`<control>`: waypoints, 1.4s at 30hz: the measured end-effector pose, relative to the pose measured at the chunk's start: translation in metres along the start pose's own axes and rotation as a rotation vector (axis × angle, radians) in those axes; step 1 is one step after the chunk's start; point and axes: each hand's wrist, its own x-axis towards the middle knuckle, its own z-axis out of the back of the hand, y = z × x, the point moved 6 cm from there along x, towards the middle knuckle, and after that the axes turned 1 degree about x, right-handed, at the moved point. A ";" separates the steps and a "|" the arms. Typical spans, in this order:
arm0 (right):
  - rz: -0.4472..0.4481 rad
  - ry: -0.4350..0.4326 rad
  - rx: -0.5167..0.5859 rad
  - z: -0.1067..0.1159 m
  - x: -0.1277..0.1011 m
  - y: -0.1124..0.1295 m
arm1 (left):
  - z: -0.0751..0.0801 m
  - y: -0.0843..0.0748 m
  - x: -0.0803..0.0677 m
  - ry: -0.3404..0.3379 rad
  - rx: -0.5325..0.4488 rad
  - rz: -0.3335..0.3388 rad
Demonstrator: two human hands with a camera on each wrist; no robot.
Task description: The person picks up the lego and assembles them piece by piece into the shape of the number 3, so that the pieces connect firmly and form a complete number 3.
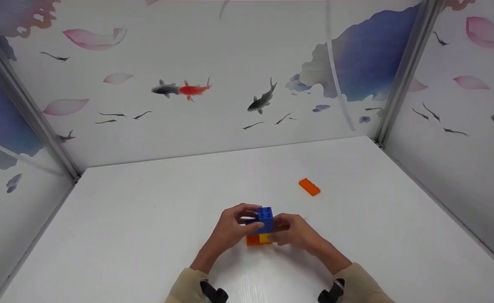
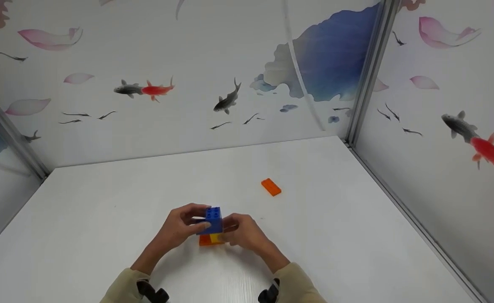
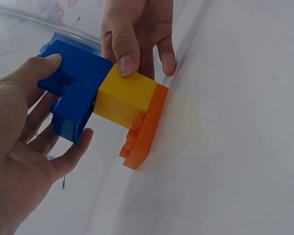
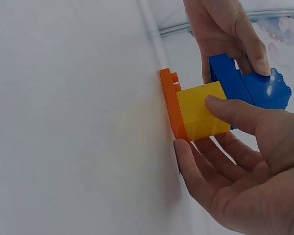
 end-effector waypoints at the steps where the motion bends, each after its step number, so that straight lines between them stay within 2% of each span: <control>1: -0.003 -0.001 -0.005 0.000 0.000 0.000 | 0.000 -0.001 0.000 0.003 0.009 -0.009; 5: -0.006 -0.009 -0.022 -0.001 -0.001 0.002 | -0.001 0.000 -0.001 0.019 0.040 -0.012; 11: -0.039 0.014 -0.026 0.001 -0.004 0.005 | -0.001 0.007 0.000 0.028 0.011 0.054; 17: -0.080 0.041 -0.057 0.016 -0.003 0.009 | 0.000 0.008 0.000 0.019 0.011 0.067; 22: -0.030 0.032 -0.147 0.033 0.000 0.016 | 0.000 0.014 0.000 0.024 0.045 0.098; 27: 0.020 -0.050 -0.195 0.055 0.004 0.021 | -0.001 0.021 0.000 0.017 0.068 0.128; 34: 0.026 -0.206 -0.261 0.091 0.013 0.017 | -0.002 0.021 0.000 0.020 0.118 0.131; 38: 0.035 -0.268 -0.266 0.109 0.016 0.010 | -0.001 0.019 -0.001 0.039 0.113 0.129; 42: 0.005 -0.314 -0.250 0.123 0.018 -0.002 | -0.001 0.017 -0.003 0.063 0.105 0.135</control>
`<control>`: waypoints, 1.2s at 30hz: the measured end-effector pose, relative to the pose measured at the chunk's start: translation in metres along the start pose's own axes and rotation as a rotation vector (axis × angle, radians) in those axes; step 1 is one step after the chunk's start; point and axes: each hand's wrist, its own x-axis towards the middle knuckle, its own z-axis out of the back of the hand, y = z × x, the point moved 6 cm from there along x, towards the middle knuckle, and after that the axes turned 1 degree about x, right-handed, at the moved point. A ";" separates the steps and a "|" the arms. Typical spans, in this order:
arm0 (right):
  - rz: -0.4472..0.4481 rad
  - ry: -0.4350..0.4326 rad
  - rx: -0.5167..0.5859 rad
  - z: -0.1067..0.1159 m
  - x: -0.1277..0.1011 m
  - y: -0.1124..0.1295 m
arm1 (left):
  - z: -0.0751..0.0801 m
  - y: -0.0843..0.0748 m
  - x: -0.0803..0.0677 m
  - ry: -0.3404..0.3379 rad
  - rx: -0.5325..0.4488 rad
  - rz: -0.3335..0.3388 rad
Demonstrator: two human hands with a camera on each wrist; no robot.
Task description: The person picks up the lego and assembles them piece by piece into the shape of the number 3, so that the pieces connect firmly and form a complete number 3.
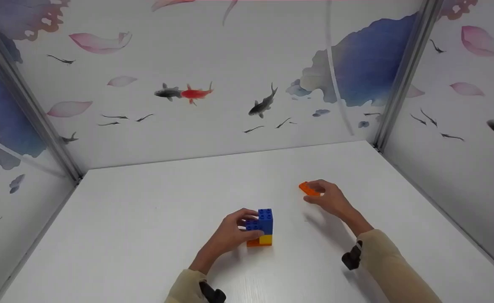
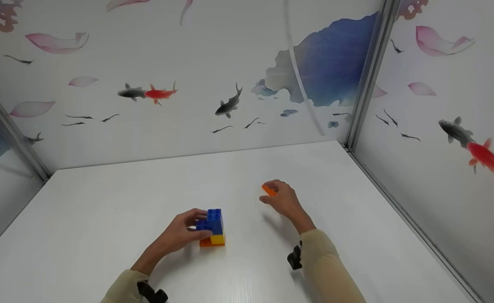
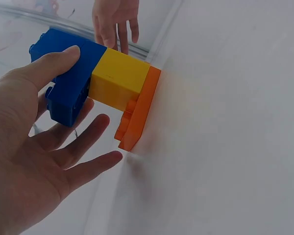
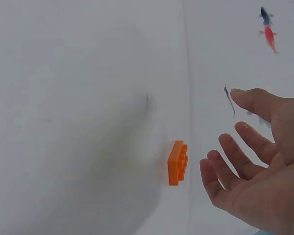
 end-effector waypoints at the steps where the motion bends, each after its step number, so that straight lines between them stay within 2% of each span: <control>1: -0.015 -0.010 -0.001 0.001 0.002 -0.004 | 0.000 0.000 0.000 0.007 0.000 0.003; 6: -0.089 -0.040 -0.005 0.003 0.010 -0.020 | 0.001 -0.002 -0.001 0.028 0.023 0.014; 15: -0.242 -0.021 -0.005 -0.001 0.019 -0.046 | -0.001 -0.002 -0.002 0.031 0.024 -0.006; 25: -0.282 -0.004 -0.013 -0.002 0.030 -0.048 | 0.001 0.002 -0.001 0.029 0.025 0.015; 36: -0.304 -0.059 0.023 -0.006 0.030 -0.055 | 0.000 0.003 -0.001 0.022 0.037 0.037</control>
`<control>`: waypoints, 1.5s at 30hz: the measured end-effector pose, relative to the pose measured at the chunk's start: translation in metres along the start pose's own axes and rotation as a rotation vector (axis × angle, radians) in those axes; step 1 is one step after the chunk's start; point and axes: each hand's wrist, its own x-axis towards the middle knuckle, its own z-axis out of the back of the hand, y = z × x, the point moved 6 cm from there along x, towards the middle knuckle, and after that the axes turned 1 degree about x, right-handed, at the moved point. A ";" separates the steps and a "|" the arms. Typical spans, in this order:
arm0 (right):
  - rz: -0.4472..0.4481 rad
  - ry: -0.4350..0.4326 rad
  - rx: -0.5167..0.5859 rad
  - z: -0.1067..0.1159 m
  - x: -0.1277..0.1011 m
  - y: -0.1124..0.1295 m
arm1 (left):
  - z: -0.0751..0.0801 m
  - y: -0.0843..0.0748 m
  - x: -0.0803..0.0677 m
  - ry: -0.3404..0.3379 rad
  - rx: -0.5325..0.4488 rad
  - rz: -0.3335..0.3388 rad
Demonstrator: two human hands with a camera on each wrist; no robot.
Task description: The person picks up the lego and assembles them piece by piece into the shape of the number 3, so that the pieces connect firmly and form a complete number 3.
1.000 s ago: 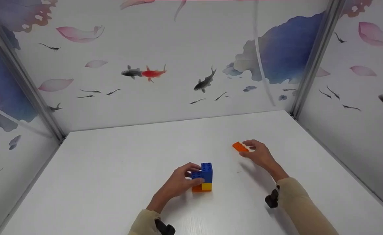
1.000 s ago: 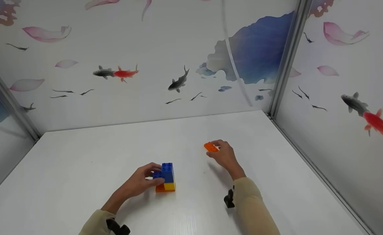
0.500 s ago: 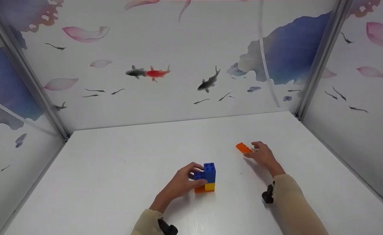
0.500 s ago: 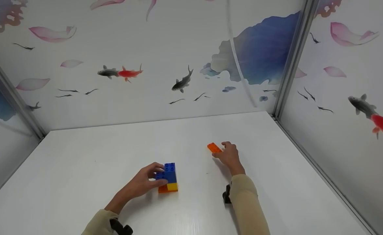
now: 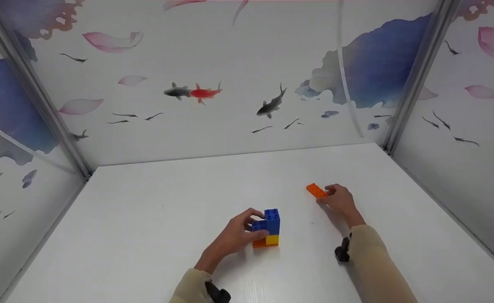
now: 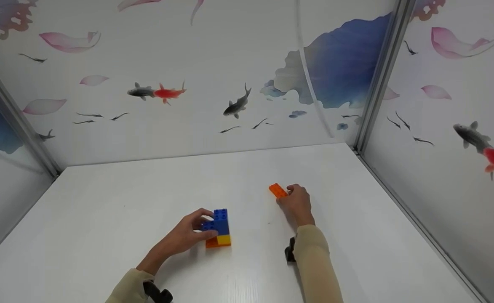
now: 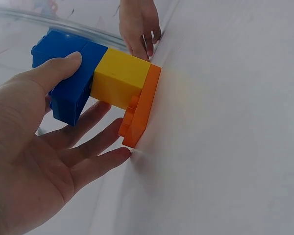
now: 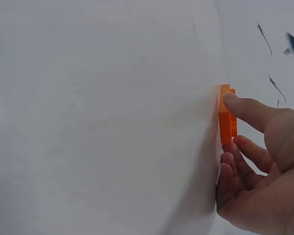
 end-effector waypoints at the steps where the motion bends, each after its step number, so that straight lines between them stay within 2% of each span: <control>1: 0.003 -0.007 0.001 0.000 0.000 -0.001 | -0.001 0.000 0.000 0.000 0.001 0.000; 13: 0.030 -0.027 0.052 0.008 -0.003 -0.001 | -0.003 -0.005 0.000 0.025 -0.026 -0.009; 17: 0.042 -0.023 0.078 0.007 -0.004 0.004 | -0.002 -0.006 0.000 0.023 -0.016 -0.010; 30: 0.187 -0.055 0.130 0.008 -0.017 0.040 | -0.001 -0.006 0.001 0.019 -0.019 0.031; 37: 0.199 -0.039 0.203 0.006 -0.027 0.053 | -0.001 -0.003 0.002 0.023 -0.027 0.057; 45: 0.215 -0.042 0.263 0.005 -0.043 0.062 | 0.000 0.000 0.002 0.027 -0.026 0.047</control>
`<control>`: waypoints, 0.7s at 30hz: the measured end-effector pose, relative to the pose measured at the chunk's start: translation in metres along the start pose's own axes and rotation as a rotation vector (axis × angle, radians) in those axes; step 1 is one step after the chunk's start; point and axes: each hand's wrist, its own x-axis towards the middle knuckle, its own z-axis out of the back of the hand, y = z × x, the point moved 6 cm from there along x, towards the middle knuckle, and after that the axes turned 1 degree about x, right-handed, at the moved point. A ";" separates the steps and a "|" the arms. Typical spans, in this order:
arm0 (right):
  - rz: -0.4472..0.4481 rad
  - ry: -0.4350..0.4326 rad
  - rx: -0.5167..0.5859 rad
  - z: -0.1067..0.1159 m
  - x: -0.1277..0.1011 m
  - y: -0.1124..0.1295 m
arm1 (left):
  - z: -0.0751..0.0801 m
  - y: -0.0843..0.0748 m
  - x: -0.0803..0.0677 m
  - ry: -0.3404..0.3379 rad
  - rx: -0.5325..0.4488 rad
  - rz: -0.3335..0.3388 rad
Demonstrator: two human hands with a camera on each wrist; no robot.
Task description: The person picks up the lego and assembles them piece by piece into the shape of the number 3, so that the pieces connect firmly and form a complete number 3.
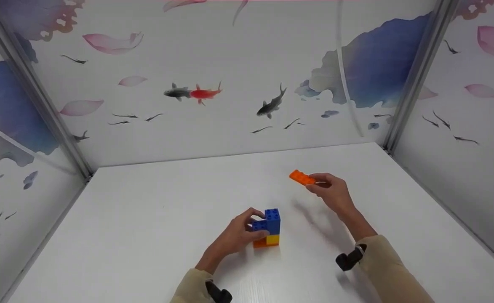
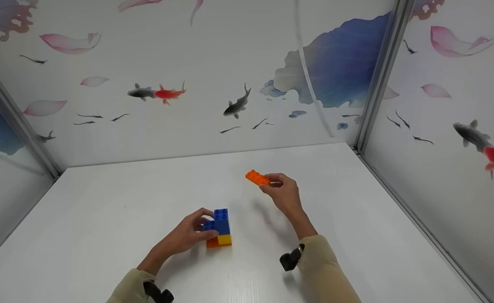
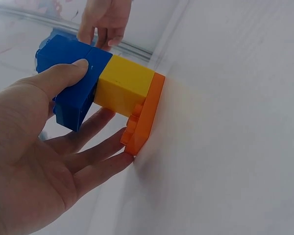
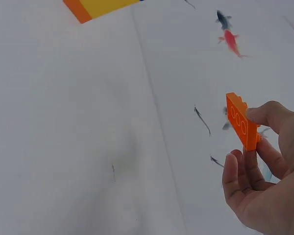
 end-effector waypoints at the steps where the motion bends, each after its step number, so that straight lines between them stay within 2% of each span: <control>1: 0.004 0.000 0.004 0.000 -0.002 0.002 | 0.000 0.000 0.000 0.000 0.001 -0.002; 12: 0.074 0.021 0.022 -0.002 -0.022 0.026 | -0.002 -0.001 -0.002 -0.007 0.002 -0.016; 21: 0.152 0.131 -0.024 -0.013 -0.036 0.041 | -0.001 0.000 0.000 -0.004 0.007 0.005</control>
